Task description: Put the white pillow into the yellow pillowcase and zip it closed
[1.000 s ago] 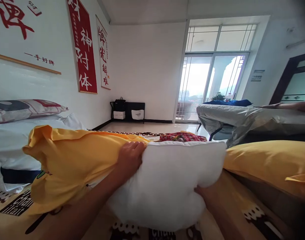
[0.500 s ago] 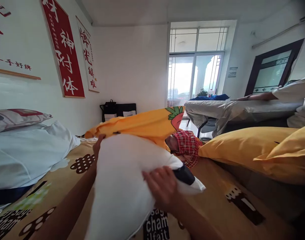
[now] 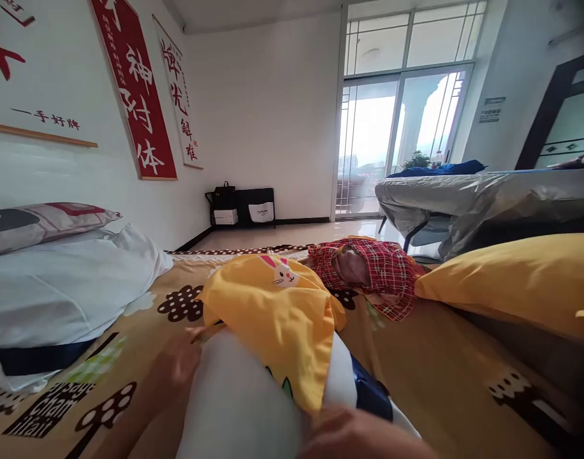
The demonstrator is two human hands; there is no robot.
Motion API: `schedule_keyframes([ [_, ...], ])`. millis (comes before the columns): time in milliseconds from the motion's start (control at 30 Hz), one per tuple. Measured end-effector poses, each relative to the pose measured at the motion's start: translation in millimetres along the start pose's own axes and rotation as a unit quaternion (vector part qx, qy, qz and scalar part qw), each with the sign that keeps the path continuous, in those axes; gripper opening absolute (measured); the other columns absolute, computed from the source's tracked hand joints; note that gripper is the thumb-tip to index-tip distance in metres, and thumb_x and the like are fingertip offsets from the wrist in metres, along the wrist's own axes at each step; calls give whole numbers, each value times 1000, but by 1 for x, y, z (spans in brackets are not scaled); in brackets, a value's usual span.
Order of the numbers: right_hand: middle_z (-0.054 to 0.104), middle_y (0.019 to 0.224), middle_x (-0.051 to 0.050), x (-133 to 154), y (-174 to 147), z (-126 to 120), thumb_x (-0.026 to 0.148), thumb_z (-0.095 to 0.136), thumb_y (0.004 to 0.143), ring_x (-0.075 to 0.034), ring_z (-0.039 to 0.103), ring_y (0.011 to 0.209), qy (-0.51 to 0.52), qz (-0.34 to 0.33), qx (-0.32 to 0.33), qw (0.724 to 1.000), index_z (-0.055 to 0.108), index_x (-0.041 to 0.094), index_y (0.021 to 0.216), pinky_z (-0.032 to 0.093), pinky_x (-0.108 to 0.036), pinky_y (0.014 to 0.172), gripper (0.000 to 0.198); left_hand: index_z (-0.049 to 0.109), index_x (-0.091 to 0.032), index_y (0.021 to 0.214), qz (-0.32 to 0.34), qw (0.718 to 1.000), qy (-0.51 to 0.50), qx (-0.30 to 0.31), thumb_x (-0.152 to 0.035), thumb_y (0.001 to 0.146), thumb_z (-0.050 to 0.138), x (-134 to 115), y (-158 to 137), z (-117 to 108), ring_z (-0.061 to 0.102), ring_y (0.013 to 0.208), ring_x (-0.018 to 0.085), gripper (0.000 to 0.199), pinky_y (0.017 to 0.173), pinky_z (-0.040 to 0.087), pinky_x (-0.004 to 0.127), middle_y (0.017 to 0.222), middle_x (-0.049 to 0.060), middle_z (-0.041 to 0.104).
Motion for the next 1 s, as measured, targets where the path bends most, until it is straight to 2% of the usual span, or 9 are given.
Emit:
schedule_keyframes([
  [67, 70, 81, -1, -52, -35, -61, 35, 60, 87, -13, 63, 76, 127, 171, -122, 969, 68, 23, 100, 47, -23, 71, 19, 45, -24, 135, 119, 993, 16, -4, -27, 86, 48, -61, -1, -9, 49, 125, 22, 49, 105, 41, 37, 135, 8, 55],
  [133, 67, 75, -3, -101, -83, -110, 42, 60, 84, -14, 59, 65, 210, 259, -309, 890, 68, 20, 89, 45, -25, 61, 24, 34, -28, 143, 217, 974, 32, 59, -18, 79, 52, -124, -4, 4, 42, 132, 22, 67, 110, 35, 40, 144, 5, 47],
  [233, 65, 72, -2, -166, -138, -115, 46, 69, 70, -15, 57, 62, 246, 385, -400, 795, 68, 19, 85, 40, -25, 54, 31, 27, -29, 146, 300, 942, 3, 151, -22, 72, 60, -193, -5, 38, 37, 135, 25, 81, 111, 33, 43, 152, 5, 36],
  [333, 69, 80, -4, -200, -158, -92, 45, 69, 66, -17, 58, 65, 224, 470, -352, 778, 68, 18, 93, 37, -25, 52, 38, 40, -24, 136, 296, 941, -9, 163, -39, 69, 67, -218, 8, 70, 49, 120, 29, 74, 100, 41, 47, 139, 10, 49],
  [467, 69, 101, -8, -203, -147, -91, 47, 65, 69, -23, 63, 85, 147, 444, -329, 820, 63, 20, 108, 48, -32, 67, 48, 60, -18, 89, 304, 949, 50, 63, -20, 79, 55, -223, 20, 70, 56, 83, 23, 11, 74, 46, 37, 90, 8, 63],
  [600, 54, 133, -14, -189, -118, -113, 51, 70, 59, -31, 57, 108, -28, 395, -358, 845, 50, 21, 131, 44, -49, 94, 81, 57, -17, 89, 320, 932, -77, -150, -13, 86, 47, -217, 8, -16, 51, 70, 17, 11, 64, 40, 29, 76, 4, 59],
  [700, 45, 144, -11, -181, -83, -114, 43, 64, 67, -33, 42, 129, -163, 375, -325, 853, 39, 25, 142, 34, -53, 105, 82, 55, -18, 89, 290, 923, -160, -198, -15, 87, 50, -199, -3, -63, 51, 70, 14, 6, 61, 40, 25, 76, 3, 56],
  [833, 56, 134, -10, -182, -52, -103, 29, 51, 76, -28, 46, 127, -202, 351, -267, 874, 53, 22, 132, 33, -49, 108, 57, 59, -18, 85, 242, 928, -189, -210, -15, 87, 52, -170, -15, -85, 52, 67, 12, 8, 59, 43, 22, 72, 1, 54],
  [1000, 58, 133, -10, -165, -61, -96, 42, 47, 87, -29, 48, 126, -155, 323, -235, 903, 59, 25, 127, 35, -50, 106, 45, 67, -18, 85, 116, 927, -239, -265, -25, 86, 54, -111, -17, -94, 59, 66, 14, 14, 57, 48, 20, 76, 3, 63],
])
Point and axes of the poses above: each hand's wrist, its own y-axis towards the middle knuckle, its own z-axis out of the palm, x = y × z, the point moved 10 cm from there along y, towards the middle knuckle
